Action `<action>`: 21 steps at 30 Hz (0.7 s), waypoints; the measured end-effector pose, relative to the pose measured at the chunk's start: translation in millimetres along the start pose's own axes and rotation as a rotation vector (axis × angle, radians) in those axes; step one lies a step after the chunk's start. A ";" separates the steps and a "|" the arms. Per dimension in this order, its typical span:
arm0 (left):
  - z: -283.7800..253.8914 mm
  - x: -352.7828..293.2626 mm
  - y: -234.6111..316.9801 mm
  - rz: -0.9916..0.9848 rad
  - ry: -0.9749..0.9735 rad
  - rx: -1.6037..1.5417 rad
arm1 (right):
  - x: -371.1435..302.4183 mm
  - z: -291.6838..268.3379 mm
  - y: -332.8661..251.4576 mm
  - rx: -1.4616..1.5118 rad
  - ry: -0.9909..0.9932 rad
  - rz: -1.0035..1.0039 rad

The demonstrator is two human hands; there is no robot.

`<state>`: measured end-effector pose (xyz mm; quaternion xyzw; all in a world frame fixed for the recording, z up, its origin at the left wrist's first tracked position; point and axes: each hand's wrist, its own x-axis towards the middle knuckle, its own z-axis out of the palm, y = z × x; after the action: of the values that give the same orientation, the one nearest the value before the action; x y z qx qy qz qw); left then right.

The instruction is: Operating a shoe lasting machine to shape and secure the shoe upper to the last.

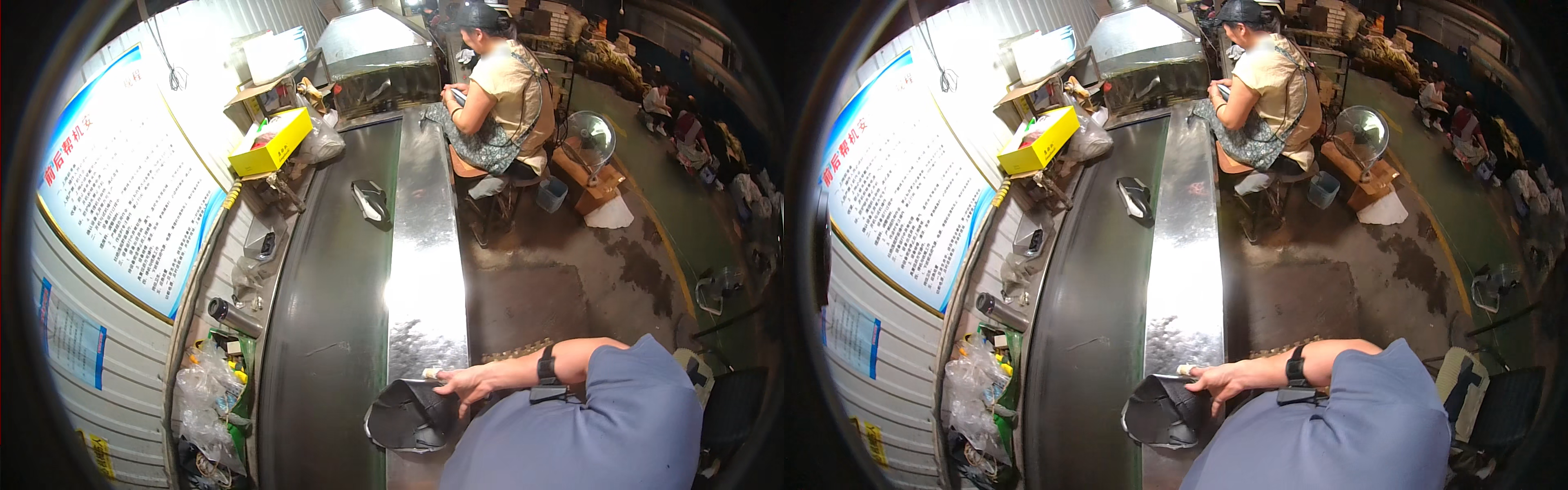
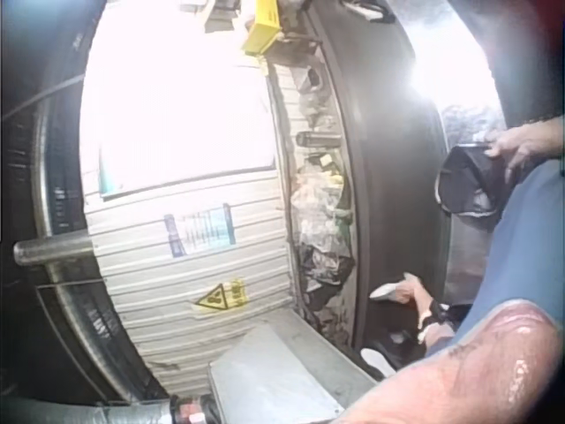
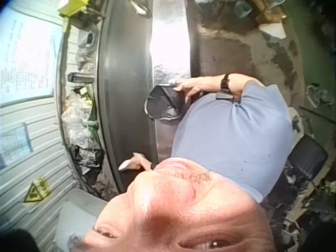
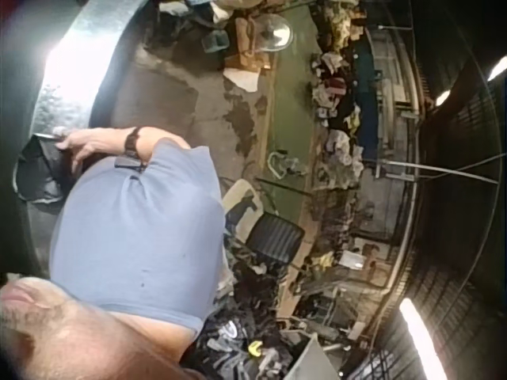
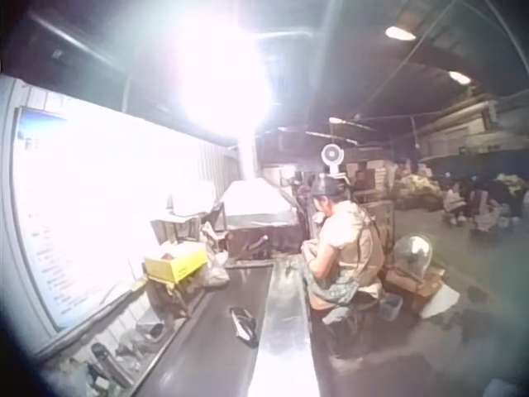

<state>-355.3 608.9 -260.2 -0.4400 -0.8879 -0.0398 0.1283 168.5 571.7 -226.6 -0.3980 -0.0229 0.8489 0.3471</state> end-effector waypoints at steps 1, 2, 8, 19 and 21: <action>5.4 -7.9 -11.4 -0.063 -0.026 -0.039 | -5.8 -1.3 2.2 0.025 -0.005 0.025; 10.5 -11.5 -18.8 -0.116 -0.049 -0.086 | -10.5 -2.3 5.0 0.050 -0.009 0.050; 36.9 -17.7 -55.5 -0.443 -0.187 -0.595 | 9.9 -38.5 -0.1 0.103 -0.112 0.003; -107.1 -132.1 56.0 0.356 0.082 -0.485 | -26.8 -45.6 -44.4 0.115 -0.092 -0.205; -129.0 -159.6 90.6 0.520 0.084 -0.545 | -27.3 -53.4 -50.9 0.089 -0.014 -0.232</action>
<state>-166.1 517.4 -181.7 -0.6666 -0.6975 -0.2584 0.0487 246.5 581.0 -229.0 -0.3710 -0.0335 0.8060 0.4599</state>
